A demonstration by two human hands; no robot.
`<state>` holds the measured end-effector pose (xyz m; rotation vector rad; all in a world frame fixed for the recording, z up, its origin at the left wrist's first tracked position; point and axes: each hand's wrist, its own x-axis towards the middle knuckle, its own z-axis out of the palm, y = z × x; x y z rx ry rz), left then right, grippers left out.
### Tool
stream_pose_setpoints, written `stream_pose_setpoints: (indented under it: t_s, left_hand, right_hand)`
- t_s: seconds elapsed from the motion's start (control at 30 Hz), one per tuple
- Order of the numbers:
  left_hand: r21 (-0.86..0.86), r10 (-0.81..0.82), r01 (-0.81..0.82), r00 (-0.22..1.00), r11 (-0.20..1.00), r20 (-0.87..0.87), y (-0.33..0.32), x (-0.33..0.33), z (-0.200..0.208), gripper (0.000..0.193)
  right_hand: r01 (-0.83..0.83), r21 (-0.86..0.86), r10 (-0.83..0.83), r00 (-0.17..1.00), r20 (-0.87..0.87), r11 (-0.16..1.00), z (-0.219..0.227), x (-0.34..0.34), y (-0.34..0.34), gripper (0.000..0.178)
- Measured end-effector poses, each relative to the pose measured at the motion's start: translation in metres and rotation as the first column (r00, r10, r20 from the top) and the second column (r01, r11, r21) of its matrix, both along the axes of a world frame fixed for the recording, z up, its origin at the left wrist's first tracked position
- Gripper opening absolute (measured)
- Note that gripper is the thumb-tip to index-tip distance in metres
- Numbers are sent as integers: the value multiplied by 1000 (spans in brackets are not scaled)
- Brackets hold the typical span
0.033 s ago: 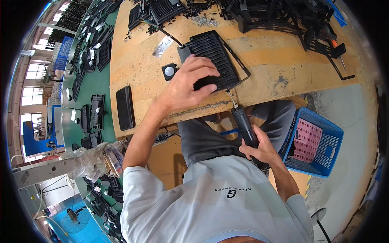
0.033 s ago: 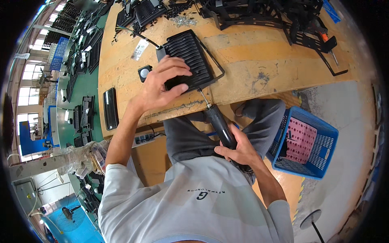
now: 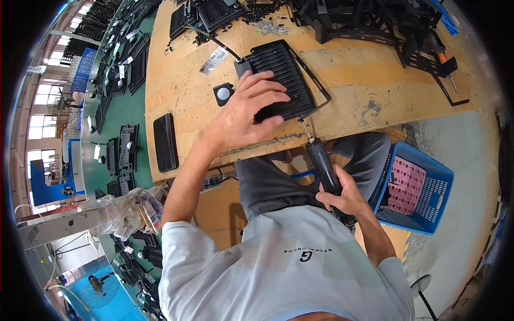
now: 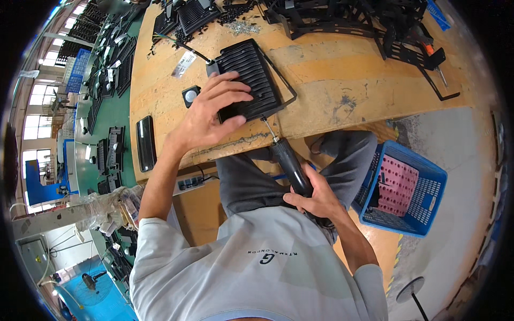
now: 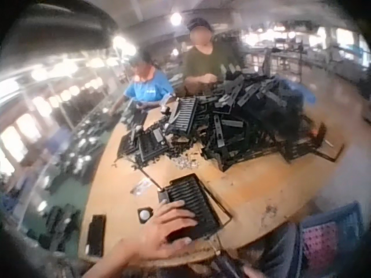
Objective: Assemble black plastic electronic housings using an electric screwdriver.
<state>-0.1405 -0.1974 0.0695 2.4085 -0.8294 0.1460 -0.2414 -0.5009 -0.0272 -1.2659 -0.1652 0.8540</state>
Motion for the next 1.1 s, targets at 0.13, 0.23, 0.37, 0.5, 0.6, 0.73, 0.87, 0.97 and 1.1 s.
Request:
stream_pose_setpoints:
  t_s: [0.13, 0.23, 0.37, 0.5, 0.6, 0.73, 0.87, 0.97, 1.1]
  left_hand:
    - [243, 43, -52, 998, 969, 41, 10, -15, 15, 43]
    - [372, -1, -15, 999, 928, 44, 22, -13, 15, 46]
    - [412, -171, 109, 978, 905, 118, 26, 3, 11, 46]
    - [387, -150, 105, 985, 916, 87, 14, 7, 12, 43]
    - [354, -153, 162, 987, 921, -54, 13, 15, 18, 59]
    - [478, -134, 105, 991, 872, 27, -3, 31, 28, 99]
    - [644, -258, 217, 966, 733, -32, -17, 68, 34, 129]
    - [699, -307, 350, 932, 624, -193, -32, 84, 35, 144]
    - [628, -342, 506, 863, 592, -373, -32, 96, 26, 146]
  right_hand:
    - [-5, -7, 5, 1000, -9, 1000, 3, 2, 0, 52]
    - [-16, -4, 16, 1000, -12, 1000, 6, 4, 0, 54]
    - [-9, 5, 9, 1000, -20, 1000, 11, 4, 1, 57]
    - [32, -66, -33, 999, -7, 997, 16, 6, -1, 62]
    - [25, -149, -20, 999, 37, 988, 19, 8, -5, 66]
    - [-5, -245, 13, 999, 33, 970, 27, 13, -8, 68]
    - [-6, -224, 16, 999, 43, 975, 38, 17, -6, 66]
    - [-34, -243, 40, 999, 18, 969, 40, 18, -7, 65]
    - [-44, -287, 61, 997, 48, 957, 41, 19, -9, 63]
